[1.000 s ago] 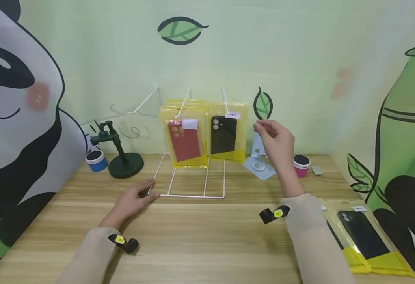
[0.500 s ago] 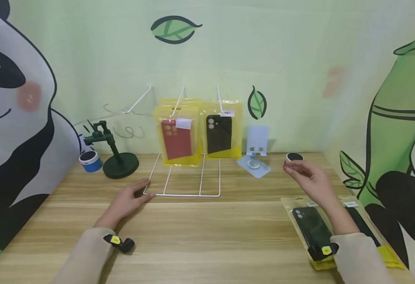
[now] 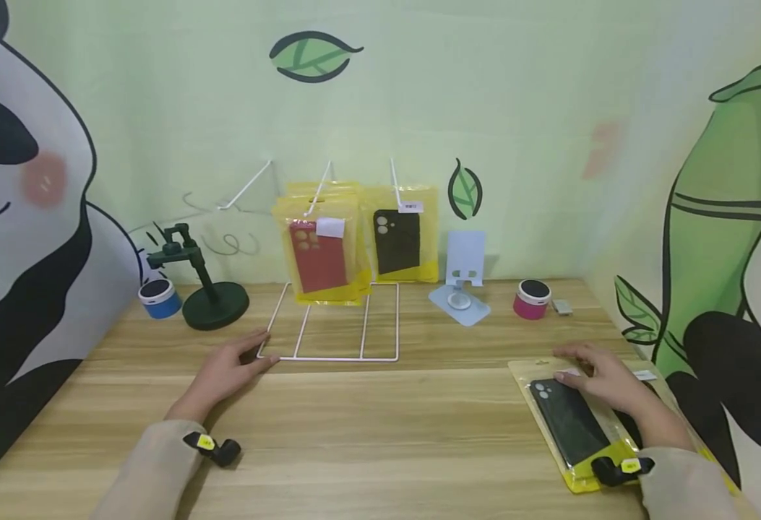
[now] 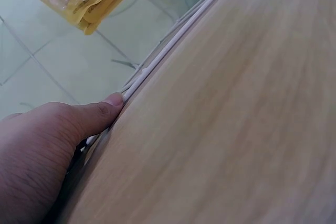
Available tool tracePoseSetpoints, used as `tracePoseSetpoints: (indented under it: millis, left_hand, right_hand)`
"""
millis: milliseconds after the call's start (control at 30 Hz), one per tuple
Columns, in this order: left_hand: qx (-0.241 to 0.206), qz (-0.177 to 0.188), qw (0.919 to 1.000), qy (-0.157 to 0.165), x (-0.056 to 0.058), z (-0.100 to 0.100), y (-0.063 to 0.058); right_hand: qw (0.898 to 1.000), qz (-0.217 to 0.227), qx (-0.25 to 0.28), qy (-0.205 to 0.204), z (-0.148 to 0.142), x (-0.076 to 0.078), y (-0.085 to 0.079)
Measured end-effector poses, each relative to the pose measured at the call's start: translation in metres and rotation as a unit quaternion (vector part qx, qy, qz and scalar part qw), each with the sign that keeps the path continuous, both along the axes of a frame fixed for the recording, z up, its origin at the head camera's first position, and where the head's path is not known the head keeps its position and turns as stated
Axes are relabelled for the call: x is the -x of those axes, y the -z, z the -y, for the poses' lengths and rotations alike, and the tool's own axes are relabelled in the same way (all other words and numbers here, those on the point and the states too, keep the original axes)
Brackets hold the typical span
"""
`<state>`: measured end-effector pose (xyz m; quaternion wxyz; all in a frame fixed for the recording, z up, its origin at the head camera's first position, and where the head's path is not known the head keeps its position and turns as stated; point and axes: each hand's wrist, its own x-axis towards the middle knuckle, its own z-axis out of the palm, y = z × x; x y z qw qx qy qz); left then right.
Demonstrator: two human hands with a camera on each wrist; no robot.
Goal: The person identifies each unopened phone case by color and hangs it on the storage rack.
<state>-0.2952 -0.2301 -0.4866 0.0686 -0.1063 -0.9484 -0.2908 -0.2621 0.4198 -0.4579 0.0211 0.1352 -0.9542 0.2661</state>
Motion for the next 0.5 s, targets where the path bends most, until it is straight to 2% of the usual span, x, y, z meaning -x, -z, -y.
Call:
tracePoseSetpoints:
  millis: [167, 267, 500]
  left_hand:
    - [0.002, -0.004, 1.0000, 0.003, 0.0003, 0.0002, 0.0013]
    - [0.003, -0.002, 1.0000, 0.001, 0.0006, 0.0007, 0.0020]
    - [0.005, 0.003, 1.0000, -0.001, 0.0001, 0.0011, 0.0004]
  right_hand:
    - [1.000, -0.026, -0.017, -0.002, -0.0010, 0.0009, 0.0054]
    - [1.000, -0.026, -0.015, 0.000, -0.0008, 0.0010, 0.0068]
    - [0.998, -0.020, 0.001, 0.053, 0.0007, -0.0028, 0.0062]
